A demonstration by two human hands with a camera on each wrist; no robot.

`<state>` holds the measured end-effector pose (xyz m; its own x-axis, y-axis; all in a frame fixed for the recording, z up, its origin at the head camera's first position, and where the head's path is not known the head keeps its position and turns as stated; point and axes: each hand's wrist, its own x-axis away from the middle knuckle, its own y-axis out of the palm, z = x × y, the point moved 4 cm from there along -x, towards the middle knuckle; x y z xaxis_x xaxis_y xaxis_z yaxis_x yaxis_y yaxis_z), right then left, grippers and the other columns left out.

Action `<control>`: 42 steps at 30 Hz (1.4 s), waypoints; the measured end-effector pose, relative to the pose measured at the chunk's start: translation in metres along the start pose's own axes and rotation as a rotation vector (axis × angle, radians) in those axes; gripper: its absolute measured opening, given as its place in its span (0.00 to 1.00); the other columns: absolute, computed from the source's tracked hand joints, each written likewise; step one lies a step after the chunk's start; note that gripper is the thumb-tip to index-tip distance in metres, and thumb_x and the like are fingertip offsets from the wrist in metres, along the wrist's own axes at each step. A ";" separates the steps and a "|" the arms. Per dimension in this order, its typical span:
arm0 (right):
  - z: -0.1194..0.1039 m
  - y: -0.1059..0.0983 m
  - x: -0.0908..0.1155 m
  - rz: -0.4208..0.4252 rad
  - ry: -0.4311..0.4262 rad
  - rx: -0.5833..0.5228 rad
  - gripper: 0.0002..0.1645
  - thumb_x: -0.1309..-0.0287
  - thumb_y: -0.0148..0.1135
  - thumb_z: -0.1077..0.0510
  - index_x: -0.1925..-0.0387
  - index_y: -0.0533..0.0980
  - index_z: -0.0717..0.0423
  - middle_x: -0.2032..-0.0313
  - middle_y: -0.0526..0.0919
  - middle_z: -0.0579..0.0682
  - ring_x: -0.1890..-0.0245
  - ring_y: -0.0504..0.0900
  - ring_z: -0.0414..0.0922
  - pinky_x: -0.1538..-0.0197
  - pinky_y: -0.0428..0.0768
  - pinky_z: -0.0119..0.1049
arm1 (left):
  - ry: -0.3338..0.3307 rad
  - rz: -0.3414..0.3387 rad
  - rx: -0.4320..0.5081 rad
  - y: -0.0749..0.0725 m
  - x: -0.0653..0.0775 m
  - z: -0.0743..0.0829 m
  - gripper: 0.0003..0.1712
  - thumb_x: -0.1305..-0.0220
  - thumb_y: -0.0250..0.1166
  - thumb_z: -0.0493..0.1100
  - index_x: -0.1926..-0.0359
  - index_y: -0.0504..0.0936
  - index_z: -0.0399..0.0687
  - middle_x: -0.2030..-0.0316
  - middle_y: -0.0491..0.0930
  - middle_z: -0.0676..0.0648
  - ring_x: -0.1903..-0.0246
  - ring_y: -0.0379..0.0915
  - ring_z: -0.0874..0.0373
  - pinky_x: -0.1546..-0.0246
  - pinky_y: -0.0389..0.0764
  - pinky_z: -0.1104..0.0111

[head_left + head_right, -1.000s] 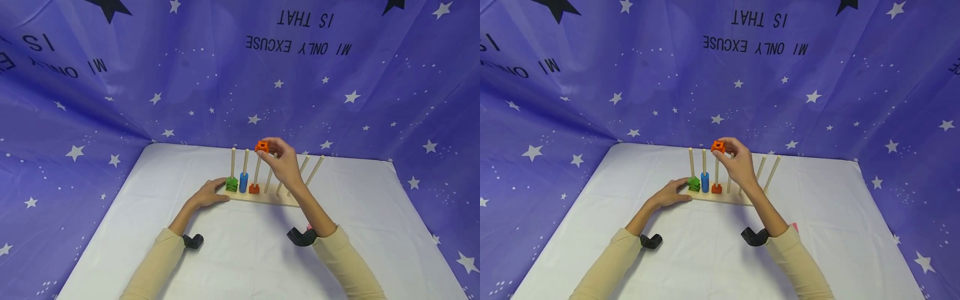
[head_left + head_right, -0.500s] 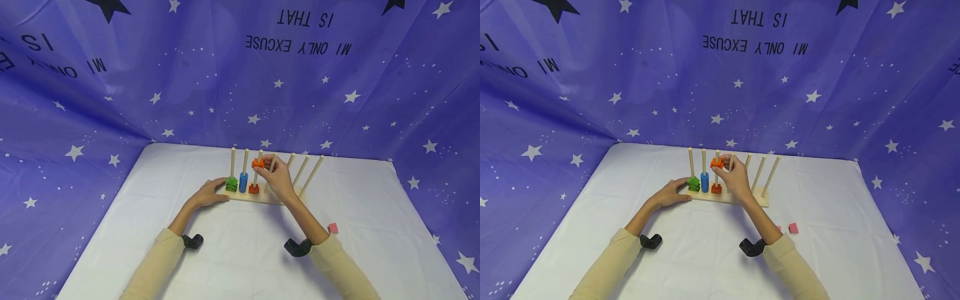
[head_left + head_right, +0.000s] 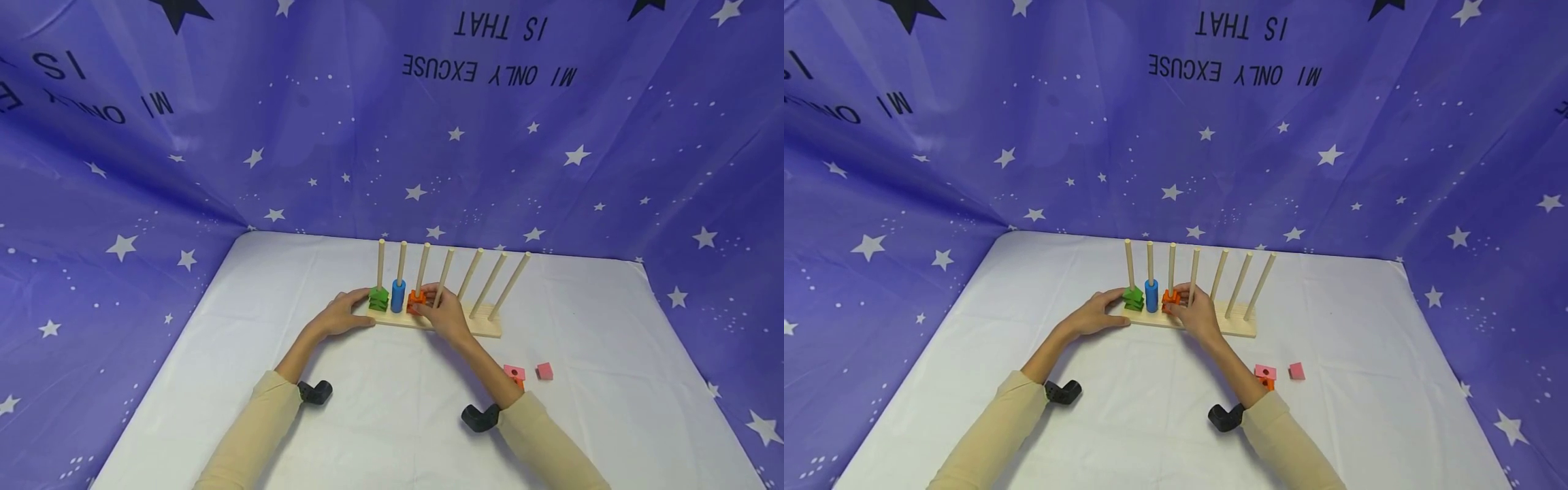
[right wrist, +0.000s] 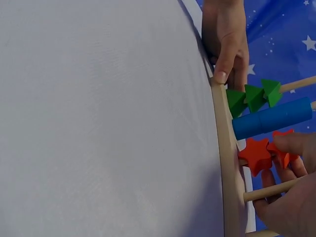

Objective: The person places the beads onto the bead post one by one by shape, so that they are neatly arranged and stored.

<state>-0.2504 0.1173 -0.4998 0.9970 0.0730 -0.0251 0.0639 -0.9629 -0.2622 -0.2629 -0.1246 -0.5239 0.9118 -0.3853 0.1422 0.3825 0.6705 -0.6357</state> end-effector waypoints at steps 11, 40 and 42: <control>-0.004 -0.035 0.031 -0.124 -0.017 0.049 0.32 0.37 0.64 0.68 0.34 0.66 0.73 0.37 0.72 0.69 0.36 0.71 0.62 0.35 0.69 0.49 | 0.007 0.001 0.002 0.001 -0.001 0.002 0.43 0.40 0.73 0.50 0.26 0.66 0.49 0.31 0.67 0.42 0.40 0.62 0.45 0.37 0.62 0.46; 0.038 -0.148 0.160 0.068 0.134 0.442 0.19 0.45 0.73 0.64 0.51 0.82 0.62 0.54 0.83 0.53 0.56 0.82 0.46 0.55 0.80 0.27 | 0.007 0.004 -0.016 0.000 0.001 0.003 0.44 0.39 0.72 0.51 0.26 0.64 0.46 0.30 0.65 0.40 0.38 0.61 0.43 0.35 0.60 0.44; 0.040 -0.148 0.161 0.072 0.138 0.443 0.20 0.46 0.73 0.66 0.50 0.82 0.63 0.53 0.83 0.53 0.56 0.81 0.45 0.55 0.80 0.27 | 0.009 0.001 -0.020 0.000 0.001 0.003 0.44 0.40 0.72 0.51 0.26 0.65 0.46 0.30 0.65 0.40 0.38 0.61 0.43 0.36 0.60 0.44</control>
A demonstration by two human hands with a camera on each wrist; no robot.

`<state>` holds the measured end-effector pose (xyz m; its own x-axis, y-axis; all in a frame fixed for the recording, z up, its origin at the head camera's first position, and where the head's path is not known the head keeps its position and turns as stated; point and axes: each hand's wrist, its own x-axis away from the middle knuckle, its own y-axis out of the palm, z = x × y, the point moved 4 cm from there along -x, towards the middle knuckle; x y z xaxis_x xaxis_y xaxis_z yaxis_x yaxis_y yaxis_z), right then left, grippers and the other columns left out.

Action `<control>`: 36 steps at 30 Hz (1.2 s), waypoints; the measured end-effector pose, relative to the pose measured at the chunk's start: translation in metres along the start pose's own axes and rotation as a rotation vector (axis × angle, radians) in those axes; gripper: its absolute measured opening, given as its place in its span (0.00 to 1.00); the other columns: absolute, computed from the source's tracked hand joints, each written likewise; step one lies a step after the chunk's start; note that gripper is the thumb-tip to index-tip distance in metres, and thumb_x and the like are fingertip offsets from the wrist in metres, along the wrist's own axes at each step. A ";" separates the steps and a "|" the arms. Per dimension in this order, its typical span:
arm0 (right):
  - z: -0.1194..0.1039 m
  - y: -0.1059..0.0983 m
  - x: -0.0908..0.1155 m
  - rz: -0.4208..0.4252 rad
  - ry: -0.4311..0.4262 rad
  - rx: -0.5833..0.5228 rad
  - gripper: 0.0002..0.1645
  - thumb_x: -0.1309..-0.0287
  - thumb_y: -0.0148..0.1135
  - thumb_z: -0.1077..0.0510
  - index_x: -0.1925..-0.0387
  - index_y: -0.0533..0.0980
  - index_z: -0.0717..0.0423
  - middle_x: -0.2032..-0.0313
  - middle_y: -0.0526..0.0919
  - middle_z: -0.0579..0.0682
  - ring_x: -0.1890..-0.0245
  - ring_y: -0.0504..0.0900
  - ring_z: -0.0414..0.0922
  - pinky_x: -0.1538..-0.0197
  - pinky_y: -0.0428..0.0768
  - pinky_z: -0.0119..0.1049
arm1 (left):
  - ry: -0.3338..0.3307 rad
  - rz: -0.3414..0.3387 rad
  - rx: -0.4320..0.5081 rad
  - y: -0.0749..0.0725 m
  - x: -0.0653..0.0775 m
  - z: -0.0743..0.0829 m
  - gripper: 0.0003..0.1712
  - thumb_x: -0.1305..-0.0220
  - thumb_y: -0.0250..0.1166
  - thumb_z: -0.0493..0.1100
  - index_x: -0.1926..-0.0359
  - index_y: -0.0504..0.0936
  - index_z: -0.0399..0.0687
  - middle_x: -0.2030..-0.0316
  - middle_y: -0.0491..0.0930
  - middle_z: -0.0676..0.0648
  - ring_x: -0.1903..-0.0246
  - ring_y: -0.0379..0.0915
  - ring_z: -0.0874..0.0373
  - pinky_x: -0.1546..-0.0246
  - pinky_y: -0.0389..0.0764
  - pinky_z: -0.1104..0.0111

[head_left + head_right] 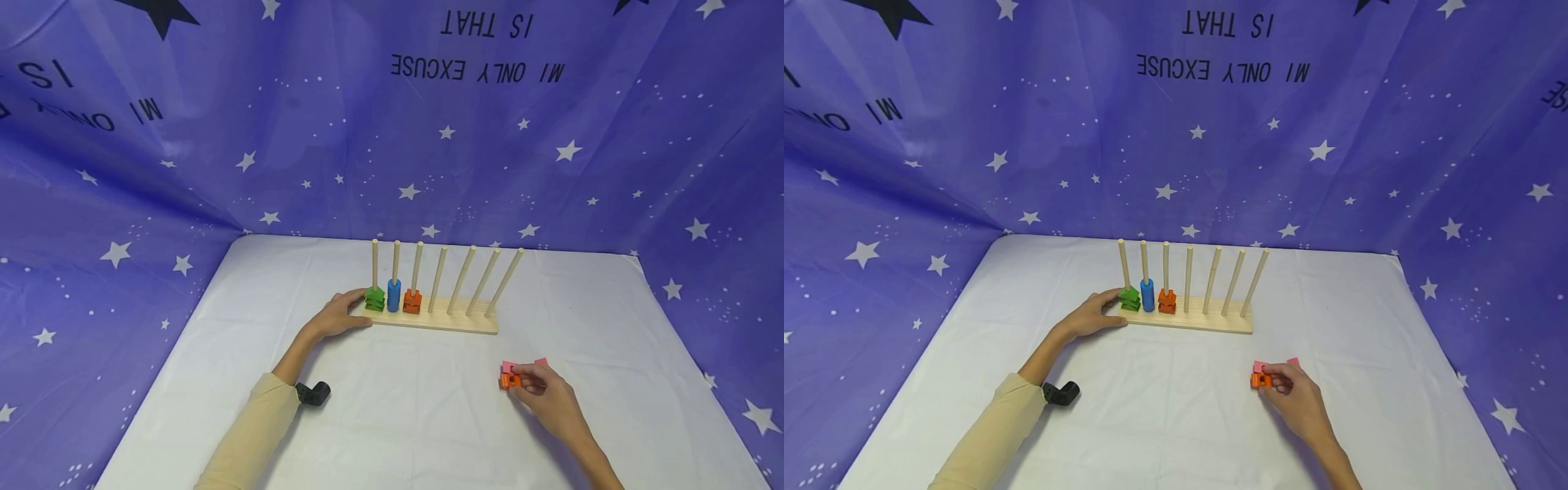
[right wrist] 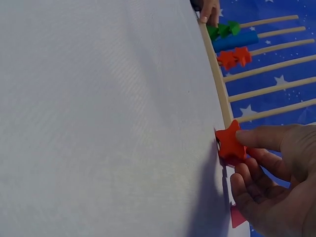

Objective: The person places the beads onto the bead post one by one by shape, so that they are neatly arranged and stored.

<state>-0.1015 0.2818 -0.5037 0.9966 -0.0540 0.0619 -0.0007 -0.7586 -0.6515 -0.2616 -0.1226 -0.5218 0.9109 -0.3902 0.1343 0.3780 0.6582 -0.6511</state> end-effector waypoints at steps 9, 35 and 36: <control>-0.004 0.005 0.001 0.031 -0.076 0.038 0.20 0.51 0.74 0.70 0.54 0.83 0.62 0.59 0.83 0.51 0.60 0.82 0.45 0.57 0.81 0.29 | -0.003 0.001 -0.003 -0.001 0.000 0.001 0.44 0.39 0.72 0.51 0.26 0.65 0.47 0.30 0.66 0.41 0.39 0.62 0.44 0.36 0.62 0.46; -0.124 0.008 -0.036 0.099 -0.502 -0.237 0.20 0.52 0.74 0.74 0.56 0.80 0.62 0.57 0.83 0.51 0.57 0.84 0.45 0.52 0.81 0.35 | 0.001 0.007 0.003 -0.001 0.001 -0.002 0.43 0.40 0.72 0.51 0.26 0.66 0.48 0.32 0.68 0.41 0.41 0.63 0.45 0.38 0.64 0.46; -0.131 0.008 -0.039 0.100 -0.510 -0.241 0.20 0.51 0.74 0.74 0.56 0.80 0.62 0.57 0.83 0.52 0.57 0.84 0.45 0.52 0.81 0.35 | 0.003 0.007 0.005 -0.001 0.001 -0.001 0.43 0.40 0.72 0.51 0.26 0.66 0.48 0.32 0.68 0.41 0.41 0.63 0.45 0.38 0.64 0.45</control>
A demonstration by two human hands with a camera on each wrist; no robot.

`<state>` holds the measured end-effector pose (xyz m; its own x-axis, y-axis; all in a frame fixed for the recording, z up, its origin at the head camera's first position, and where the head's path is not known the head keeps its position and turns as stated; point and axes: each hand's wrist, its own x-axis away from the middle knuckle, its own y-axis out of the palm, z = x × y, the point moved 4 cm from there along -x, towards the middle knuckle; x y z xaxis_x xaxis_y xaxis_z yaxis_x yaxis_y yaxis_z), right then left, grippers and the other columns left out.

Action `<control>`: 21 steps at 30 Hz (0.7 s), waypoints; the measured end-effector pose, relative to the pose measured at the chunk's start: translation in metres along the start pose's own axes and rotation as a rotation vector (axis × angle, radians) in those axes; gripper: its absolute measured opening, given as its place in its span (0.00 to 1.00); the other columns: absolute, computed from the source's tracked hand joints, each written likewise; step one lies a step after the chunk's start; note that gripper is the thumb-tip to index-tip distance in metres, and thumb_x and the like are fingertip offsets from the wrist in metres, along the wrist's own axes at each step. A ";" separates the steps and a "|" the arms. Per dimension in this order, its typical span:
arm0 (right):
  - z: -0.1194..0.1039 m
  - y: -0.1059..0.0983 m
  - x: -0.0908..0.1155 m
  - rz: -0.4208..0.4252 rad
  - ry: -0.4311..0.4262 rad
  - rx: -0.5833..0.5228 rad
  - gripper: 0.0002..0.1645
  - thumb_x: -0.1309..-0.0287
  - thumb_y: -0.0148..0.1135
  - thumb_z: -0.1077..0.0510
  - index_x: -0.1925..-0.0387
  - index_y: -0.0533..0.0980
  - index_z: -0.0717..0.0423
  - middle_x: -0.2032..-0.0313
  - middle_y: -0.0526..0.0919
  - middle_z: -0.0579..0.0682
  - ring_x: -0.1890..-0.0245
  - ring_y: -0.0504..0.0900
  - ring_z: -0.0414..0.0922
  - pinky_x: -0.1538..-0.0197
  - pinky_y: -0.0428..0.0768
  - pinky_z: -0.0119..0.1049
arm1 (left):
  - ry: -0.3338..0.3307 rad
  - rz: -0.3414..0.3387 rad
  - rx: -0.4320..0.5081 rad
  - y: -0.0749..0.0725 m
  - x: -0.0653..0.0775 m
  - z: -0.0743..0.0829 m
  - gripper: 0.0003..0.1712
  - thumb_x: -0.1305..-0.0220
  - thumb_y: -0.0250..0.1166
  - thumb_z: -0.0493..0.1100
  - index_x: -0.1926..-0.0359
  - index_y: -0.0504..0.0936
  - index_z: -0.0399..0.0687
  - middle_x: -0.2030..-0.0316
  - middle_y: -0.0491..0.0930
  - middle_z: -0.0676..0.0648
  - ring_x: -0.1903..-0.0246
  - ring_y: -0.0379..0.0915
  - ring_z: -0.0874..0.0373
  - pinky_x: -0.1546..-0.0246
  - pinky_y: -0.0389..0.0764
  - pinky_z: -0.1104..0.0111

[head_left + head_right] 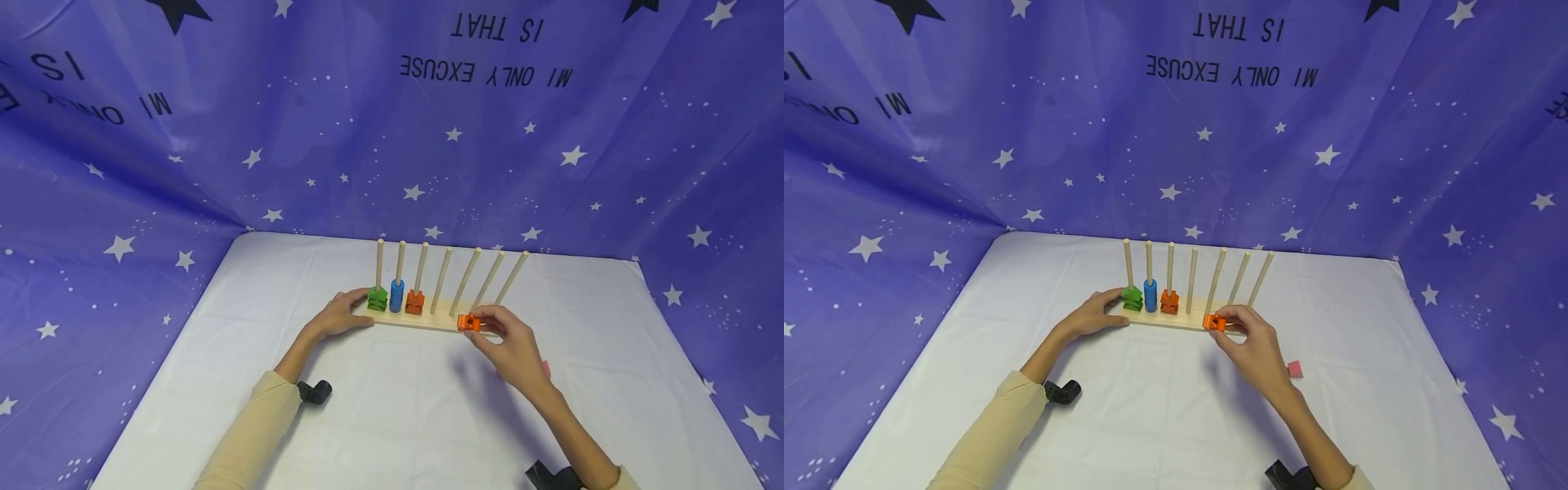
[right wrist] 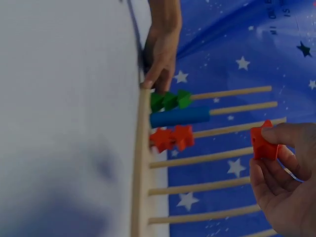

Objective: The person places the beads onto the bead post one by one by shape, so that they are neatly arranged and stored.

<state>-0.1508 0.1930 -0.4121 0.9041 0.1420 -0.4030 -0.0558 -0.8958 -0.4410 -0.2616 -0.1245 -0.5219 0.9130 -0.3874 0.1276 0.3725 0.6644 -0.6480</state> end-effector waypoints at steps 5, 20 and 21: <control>-0.022 0.005 -0.027 0.003 -0.028 -0.013 0.18 0.47 0.73 0.71 0.54 0.80 0.63 0.56 0.84 0.52 0.56 0.84 0.47 0.50 0.80 0.31 | 0.013 -0.001 0.000 0.000 0.000 0.000 0.43 0.40 0.72 0.51 0.26 0.66 0.49 0.31 0.68 0.41 0.41 0.63 0.44 0.38 0.63 0.44; -0.067 0.022 -0.104 0.069 -0.116 -0.147 0.22 0.42 0.68 0.71 0.46 0.77 0.70 0.50 0.83 0.61 0.48 0.81 0.53 0.40 0.74 0.45 | 0.027 0.005 0.010 -0.001 0.000 0.000 0.43 0.40 0.72 0.50 0.27 0.67 0.48 0.31 0.67 0.41 0.40 0.63 0.44 0.37 0.63 0.45; -0.066 0.024 -0.107 0.066 -0.110 -0.157 0.21 0.42 0.68 0.70 0.46 0.77 0.70 0.50 0.83 0.62 0.48 0.81 0.54 0.40 0.74 0.47 | 0.027 0.005 0.008 0.000 0.000 0.000 0.43 0.40 0.72 0.50 0.27 0.67 0.48 0.31 0.68 0.41 0.40 0.63 0.44 0.37 0.63 0.46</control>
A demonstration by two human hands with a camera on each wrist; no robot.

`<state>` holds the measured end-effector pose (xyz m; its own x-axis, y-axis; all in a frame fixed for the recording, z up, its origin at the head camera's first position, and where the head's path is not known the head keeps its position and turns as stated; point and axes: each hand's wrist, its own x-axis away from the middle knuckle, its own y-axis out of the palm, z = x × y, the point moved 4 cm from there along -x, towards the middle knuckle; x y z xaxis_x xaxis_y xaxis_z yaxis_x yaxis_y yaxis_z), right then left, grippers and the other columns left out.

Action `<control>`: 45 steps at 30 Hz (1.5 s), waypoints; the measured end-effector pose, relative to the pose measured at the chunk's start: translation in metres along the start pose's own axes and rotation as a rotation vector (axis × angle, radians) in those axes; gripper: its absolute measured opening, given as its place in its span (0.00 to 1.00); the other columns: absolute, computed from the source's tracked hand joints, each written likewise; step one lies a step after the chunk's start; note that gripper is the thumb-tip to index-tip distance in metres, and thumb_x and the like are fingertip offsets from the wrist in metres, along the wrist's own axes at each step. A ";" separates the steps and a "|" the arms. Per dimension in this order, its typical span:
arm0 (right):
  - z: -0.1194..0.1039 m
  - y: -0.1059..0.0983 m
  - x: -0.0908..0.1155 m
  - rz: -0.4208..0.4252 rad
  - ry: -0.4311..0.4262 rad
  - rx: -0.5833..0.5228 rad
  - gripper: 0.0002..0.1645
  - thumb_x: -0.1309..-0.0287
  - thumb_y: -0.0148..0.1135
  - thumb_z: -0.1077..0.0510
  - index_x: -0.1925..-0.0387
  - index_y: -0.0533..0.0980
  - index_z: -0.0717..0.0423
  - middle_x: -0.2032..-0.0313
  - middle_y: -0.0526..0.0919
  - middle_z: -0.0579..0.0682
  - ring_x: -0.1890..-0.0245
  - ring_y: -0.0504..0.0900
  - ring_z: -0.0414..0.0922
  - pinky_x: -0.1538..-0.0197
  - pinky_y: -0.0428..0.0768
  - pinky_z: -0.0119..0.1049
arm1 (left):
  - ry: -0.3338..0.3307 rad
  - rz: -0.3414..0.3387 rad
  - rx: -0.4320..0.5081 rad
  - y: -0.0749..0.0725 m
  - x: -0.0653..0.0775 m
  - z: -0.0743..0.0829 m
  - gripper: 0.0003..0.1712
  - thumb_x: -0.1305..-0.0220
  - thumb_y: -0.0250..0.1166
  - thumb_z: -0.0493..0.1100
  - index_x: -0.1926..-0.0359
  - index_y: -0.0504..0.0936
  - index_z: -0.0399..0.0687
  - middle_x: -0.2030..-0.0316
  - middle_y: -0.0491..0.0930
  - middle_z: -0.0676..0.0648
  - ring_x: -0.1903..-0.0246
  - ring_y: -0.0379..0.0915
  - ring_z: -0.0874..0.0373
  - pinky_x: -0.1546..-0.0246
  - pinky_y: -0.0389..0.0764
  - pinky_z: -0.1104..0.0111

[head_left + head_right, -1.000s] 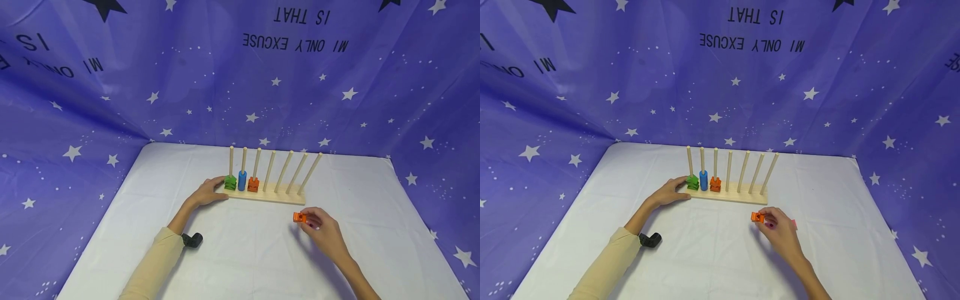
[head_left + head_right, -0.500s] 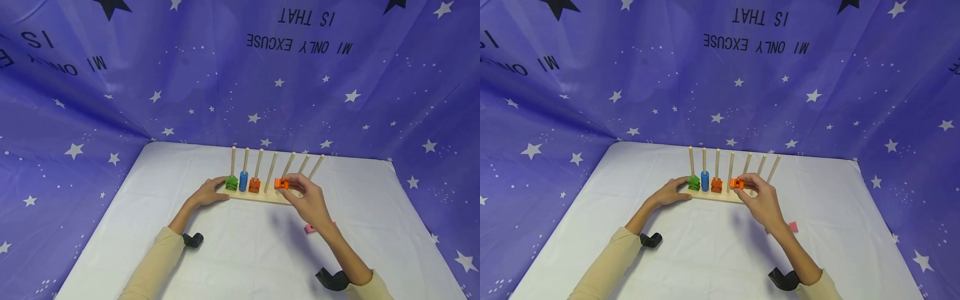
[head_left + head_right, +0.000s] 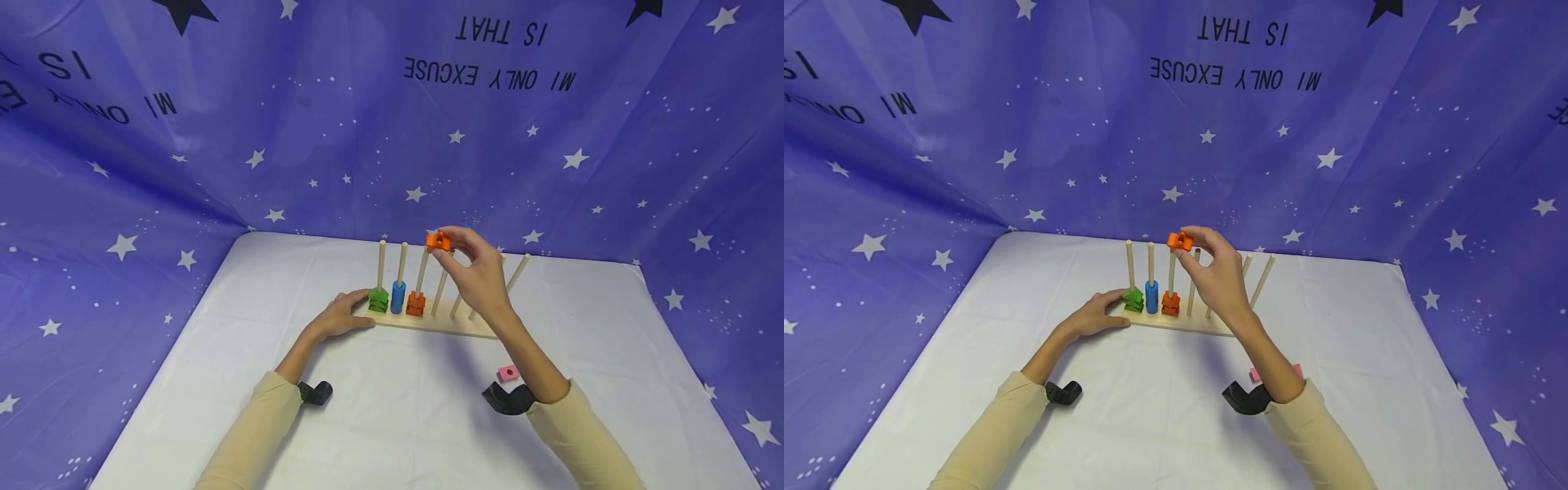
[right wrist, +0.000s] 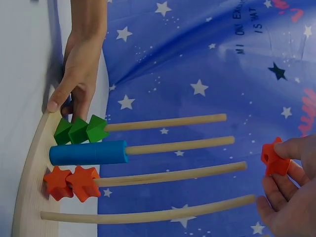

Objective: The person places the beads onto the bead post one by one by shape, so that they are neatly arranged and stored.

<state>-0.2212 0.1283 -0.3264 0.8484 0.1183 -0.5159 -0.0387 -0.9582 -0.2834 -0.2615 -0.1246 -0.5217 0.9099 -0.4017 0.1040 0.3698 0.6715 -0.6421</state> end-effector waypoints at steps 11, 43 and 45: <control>0.031 0.013 -0.006 -0.040 0.149 0.031 0.21 0.39 0.69 0.63 0.45 0.79 0.64 0.53 0.83 0.57 0.58 0.79 0.48 0.57 0.74 0.29 | -0.017 -0.003 -0.011 0.002 -0.002 -0.001 0.43 0.41 0.72 0.50 0.27 0.67 0.50 0.31 0.67 0.42 0.40 0.63 0.45 0.38 0.62 0.45; 0.130 0.044 0.065 -0.057 0.439 -0.154 0.26 0.41 0.68 0.68 0.41 0.74 0.67 0.43 0.78 0.65 0.38 0.74 0.57 0.35 0.69 0.44 | -0.027 0.001 -0.014 0.000 -0.001 -0.001 0.43 0.40 0.73 0.50 0.27 0.67 0.49 0.32 0.69 0.42 0.43 0.63 0.46 0.39 0.65 0.47; 0.126 0.035 0.072 -0.089 0.456 -0.131 0.31 0.39 0.66 0.69 0.36 0.69 0.69 0.37 0.72 0.67 0.34 0.69 0.59 0.31 0.63 0.45 | -0.018 -0.002 -0.016 0.000 0.000 0.000 0.43 0.40 0.73 0.50 0.27 0.67 0.48 0.31 0.68 0.42 0.42 0.63 0.46 0.39 0.64 0.47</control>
<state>-0.2282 0.1360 -0.4757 0.9915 0.1032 -0.0789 0.0865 -0.9777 -0.1914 -0.2619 -0.1245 -0.5218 0.9125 -0.3916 0.1182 0.3684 0.6611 -0.6537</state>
